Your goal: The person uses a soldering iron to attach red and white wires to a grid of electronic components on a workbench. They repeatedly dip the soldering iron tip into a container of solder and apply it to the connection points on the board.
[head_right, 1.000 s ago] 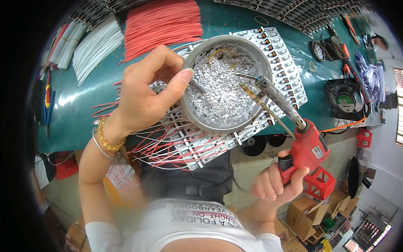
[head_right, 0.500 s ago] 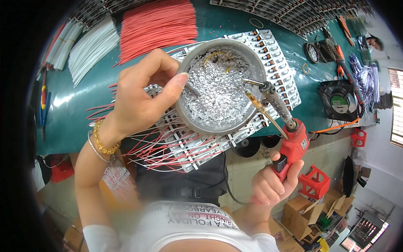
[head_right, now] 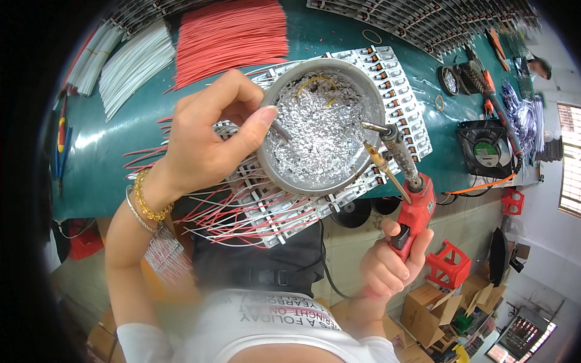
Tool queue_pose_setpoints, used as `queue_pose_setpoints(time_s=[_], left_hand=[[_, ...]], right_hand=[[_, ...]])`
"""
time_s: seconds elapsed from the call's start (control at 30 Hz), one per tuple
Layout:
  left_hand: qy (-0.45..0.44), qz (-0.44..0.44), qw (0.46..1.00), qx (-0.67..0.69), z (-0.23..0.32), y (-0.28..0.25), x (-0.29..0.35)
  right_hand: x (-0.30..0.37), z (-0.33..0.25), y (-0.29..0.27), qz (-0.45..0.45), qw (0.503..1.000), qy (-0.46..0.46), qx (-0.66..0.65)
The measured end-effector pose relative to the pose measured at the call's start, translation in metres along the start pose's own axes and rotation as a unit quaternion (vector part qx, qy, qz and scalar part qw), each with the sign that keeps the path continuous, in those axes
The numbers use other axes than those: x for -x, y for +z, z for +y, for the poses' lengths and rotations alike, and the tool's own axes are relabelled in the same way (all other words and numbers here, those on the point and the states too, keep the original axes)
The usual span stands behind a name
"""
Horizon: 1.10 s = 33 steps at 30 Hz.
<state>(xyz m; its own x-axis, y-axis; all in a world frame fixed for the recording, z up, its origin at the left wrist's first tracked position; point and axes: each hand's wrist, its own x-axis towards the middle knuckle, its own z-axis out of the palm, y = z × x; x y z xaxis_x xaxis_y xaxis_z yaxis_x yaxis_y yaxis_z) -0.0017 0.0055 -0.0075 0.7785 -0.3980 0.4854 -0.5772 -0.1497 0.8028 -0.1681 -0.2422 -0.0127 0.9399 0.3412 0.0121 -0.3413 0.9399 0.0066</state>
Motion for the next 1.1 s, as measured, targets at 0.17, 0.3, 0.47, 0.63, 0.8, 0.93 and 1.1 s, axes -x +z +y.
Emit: queue_pose_setpoints(time_s=[0.17,0.3,0.47,0.63,0.8,0.93,1.1], left_hand=[[-0.031,-0.015,0.999,0.014,0.003,-0.001,0.000],[-0.142,-0.006,0.986,0.088,0.005,0.003,0.000],[-0.231,0.014,0.960,0.156,0.013,0.004,-0.004],[-0.275,0.009,0.947,0.168,0.030,0.004,-0.035],[-0.266,-0.092,0.943,0.175,0.026,0.077,-0.116],[-0.279,-0.088,0.935,0.202,-0.017,0.136,-0.167],[-0.318,-0.045,0.928,0.190,-0.043,0.164,-0.187]], right_hand=[[-0.001,-0.001,0.000,0.001,1.000,0.001,0.010],[0.004,0.001,0.002,0.008,0.997,-0.055,0.049],[0.021,-0.008,-0.002,0.018,0.984,-0.134,0.116],[0.045,-0.020,-0.002,0.057,0.939,-0.270,0.206],[0.073,-0.031,-0.009,0.079,0.883,-0.390,0.249],[0.065,-0.027,-0.009,0.043,0.891,-0.377,0.251],[0.079,-0.032,-0.012,0.067,0.869,-0.397,0.288]])
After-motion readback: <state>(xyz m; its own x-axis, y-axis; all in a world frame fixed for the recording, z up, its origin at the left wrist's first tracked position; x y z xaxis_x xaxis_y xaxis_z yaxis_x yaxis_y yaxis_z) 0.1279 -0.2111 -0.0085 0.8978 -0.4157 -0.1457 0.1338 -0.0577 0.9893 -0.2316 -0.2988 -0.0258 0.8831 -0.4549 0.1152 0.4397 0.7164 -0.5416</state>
